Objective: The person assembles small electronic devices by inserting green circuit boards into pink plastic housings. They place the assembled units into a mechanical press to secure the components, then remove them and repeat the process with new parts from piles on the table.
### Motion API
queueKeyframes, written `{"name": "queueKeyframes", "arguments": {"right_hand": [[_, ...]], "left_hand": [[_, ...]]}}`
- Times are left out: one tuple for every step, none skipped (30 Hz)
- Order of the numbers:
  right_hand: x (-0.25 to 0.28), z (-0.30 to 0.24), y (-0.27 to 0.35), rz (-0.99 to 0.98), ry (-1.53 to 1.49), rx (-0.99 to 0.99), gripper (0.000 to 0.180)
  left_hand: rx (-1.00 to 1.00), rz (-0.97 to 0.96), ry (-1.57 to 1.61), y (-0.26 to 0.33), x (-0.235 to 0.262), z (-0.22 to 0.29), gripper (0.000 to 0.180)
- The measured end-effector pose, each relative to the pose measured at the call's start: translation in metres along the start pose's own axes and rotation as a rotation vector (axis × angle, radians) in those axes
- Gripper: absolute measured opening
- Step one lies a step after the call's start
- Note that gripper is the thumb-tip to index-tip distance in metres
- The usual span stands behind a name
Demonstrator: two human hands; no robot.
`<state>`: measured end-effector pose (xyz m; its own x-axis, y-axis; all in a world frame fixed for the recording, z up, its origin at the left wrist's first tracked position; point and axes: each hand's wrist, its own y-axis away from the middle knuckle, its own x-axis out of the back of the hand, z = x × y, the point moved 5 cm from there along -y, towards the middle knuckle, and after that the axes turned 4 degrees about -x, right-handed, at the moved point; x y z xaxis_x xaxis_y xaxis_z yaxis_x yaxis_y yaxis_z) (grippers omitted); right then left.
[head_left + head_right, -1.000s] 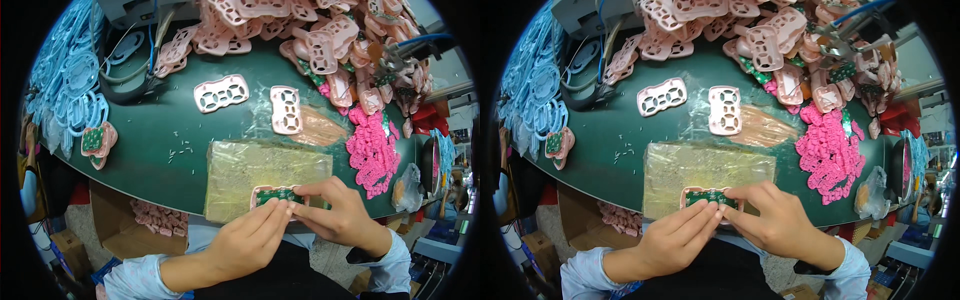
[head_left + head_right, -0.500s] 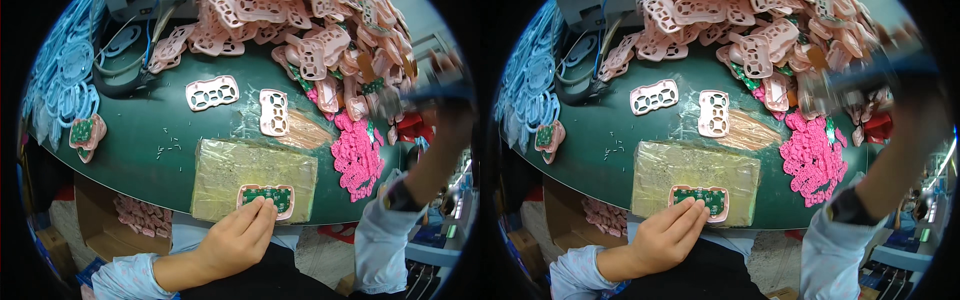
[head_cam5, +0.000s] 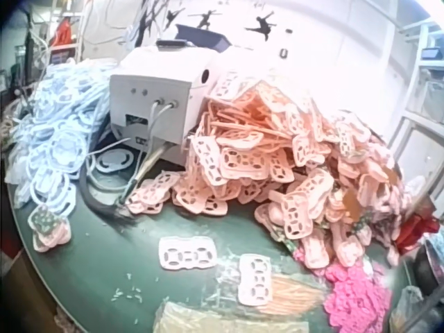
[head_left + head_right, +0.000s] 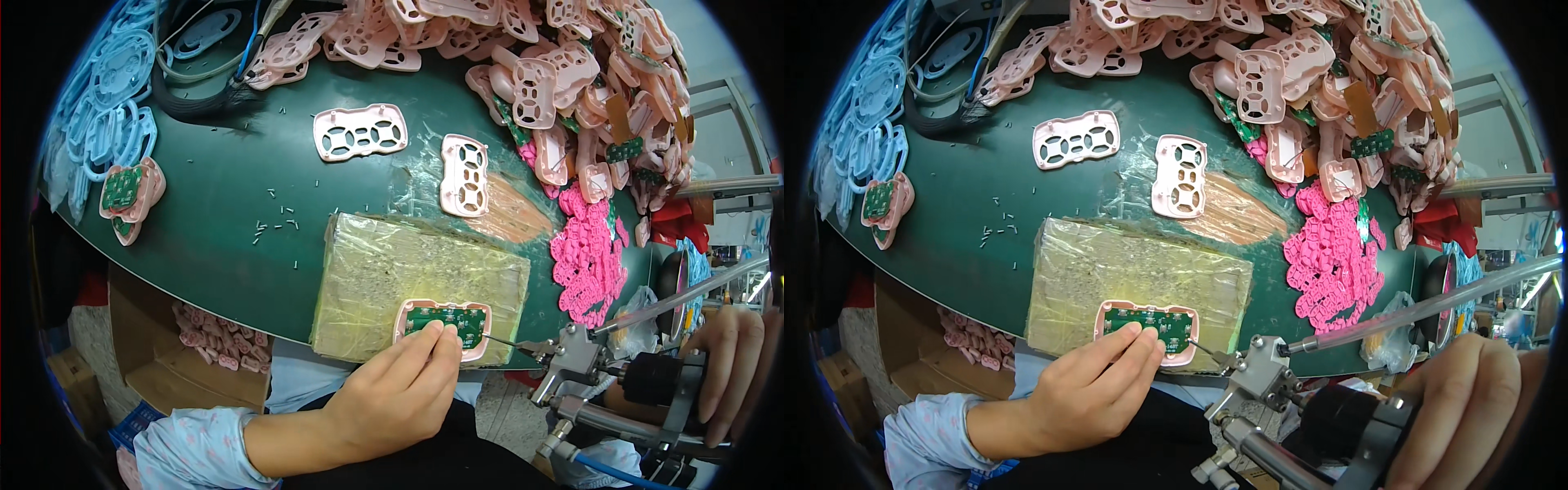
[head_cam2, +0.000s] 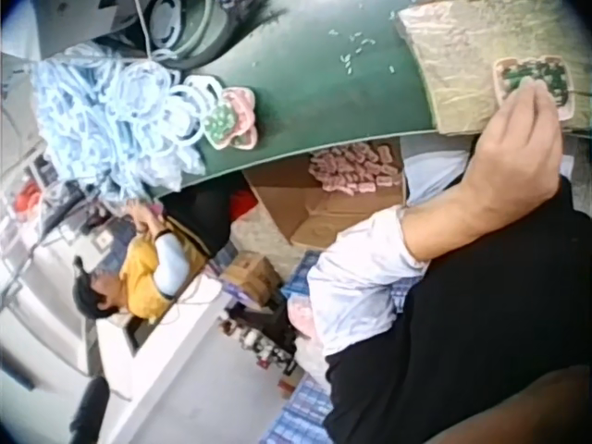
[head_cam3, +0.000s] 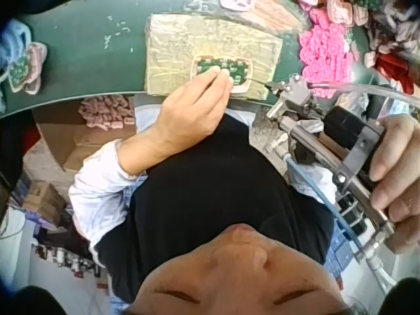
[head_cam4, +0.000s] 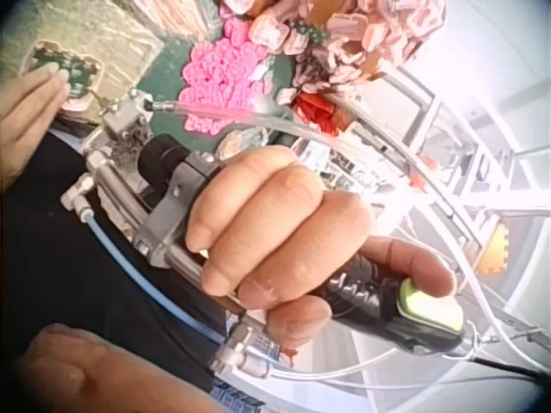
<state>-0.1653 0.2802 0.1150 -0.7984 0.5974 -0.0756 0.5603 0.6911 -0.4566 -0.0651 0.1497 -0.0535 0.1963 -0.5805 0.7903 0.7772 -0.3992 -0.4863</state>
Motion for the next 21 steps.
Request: {"name": "queueKeyframes", "arguments": {"right_hand": [[0.001,0.002,-0.002,-0.038,-0.026,0.014,0.058],[0.003,0.005,-0.004,-0.079,-0.061,0.026,0.059],[0.003,0.004,-0.006,-0.079,-0.047,-0.002,0.059],[0.003,0.005,-0.006,-0.080,-0.047,-0.008,0.059],[0.003,0.005,-0.006,-0.079,-0.044,-0.014,0.059],[0.004,0.006,-0.004,-0.077,-0.056,0.000,0.059],[0.002,0.006,-0.002,-0.020,-0.030,0.028,0.059],[0.001,0.007,0.000,0.035,-0.007,0.052,0.058],[-0.007,0.006,0.007,0.147,0.054,0.089,0.058],[-0.007,0.007,0.009,0.167,0.056,0.103,0.057],[-0.008,0.007,0.010,0.188,0.063,0.117,0.057],[-0.003,0.008,0.006,0.119,0.012,0.109,0.056],[-0.002,0.008,0.005,0.099,-0.005,0.102,0.056],[-0.002,0.008,0.005,0.080,-0.024,0.093,0.055],[-0.003,0.007,0.007,0.110,-0.008,0.086,0.055],[-0.005,0.006,0.009,0.138,0.016,0.073,0.055],[-0.007,0.006,0.011,0.162,0.036,0.060,0.055],[-0.009,0.005,0.012,0.184,0.064,0.041,0.055],[-0.009,0.005,0.012,0.199,0.074,0.025,0.056],[-0.010,0.006,0.011,0.214,0.079,0.002,0.058],[-0.012,0.003,0.012,0.220,0.074,-0.024,0.059]], "left_hand": [[-0.005,0.005,0.004,0.000,0.000,0.000,0.024],[-0.006,0.000,0.001,0.000,0.000,0.000,0.024],[-0.008,-0.005,-0.001,0.000,0.000,-0.001,0.024],[-0.011,-0.011,-0.002,0.000,0.001,-0.001,0.024],[-0.009,-0.010,0.000,0.000,0.001,-0.001,0.024],[-0.008,-0.010,0.004,0.000,0.001,-0.001,0.024],[-0.007,-0.009,0.008,0.000,0.001,-0.001,0.024],[-0.002,-0.010,0.008,0.000,0.001,-0.001,0.024],[0.002,-0.012,0.008,0.000,0.001,-0.001,0.024],[0.007,-0.013,0.008,0.001,0.001,-0.001,0.024],[0.004,-0.009,0.008,0.001,0.001,-0.001,0.024],[0.002,-0.005,0.008,0.001,0.001,0.000,0.024],[-0.001,-0.001,0.008,0.001,0.001,0.000,0.024],[-0.001,0.008,0.014,0.001,0.001,0.000,0.024],[-0.003,0.017,0.020,0.001,0.001,0.000,0.024],[-0.005,0.026,0.026,0.002,0.000,0.000,0.024],[0.000,0.017,0.026,0.001,0.000,0.000,0.024],[0.003,0.009,0.027,0.000,0.001,0.000,0.024],[0.007,0.000,0.027,0.000,0.001,0.000,0.024],[0.012,0.000,0.028,0.000,0.002,-0.001,0.024],[0.019,0.000,0.028,0.000,0.002,-0.002,0.023]]}}
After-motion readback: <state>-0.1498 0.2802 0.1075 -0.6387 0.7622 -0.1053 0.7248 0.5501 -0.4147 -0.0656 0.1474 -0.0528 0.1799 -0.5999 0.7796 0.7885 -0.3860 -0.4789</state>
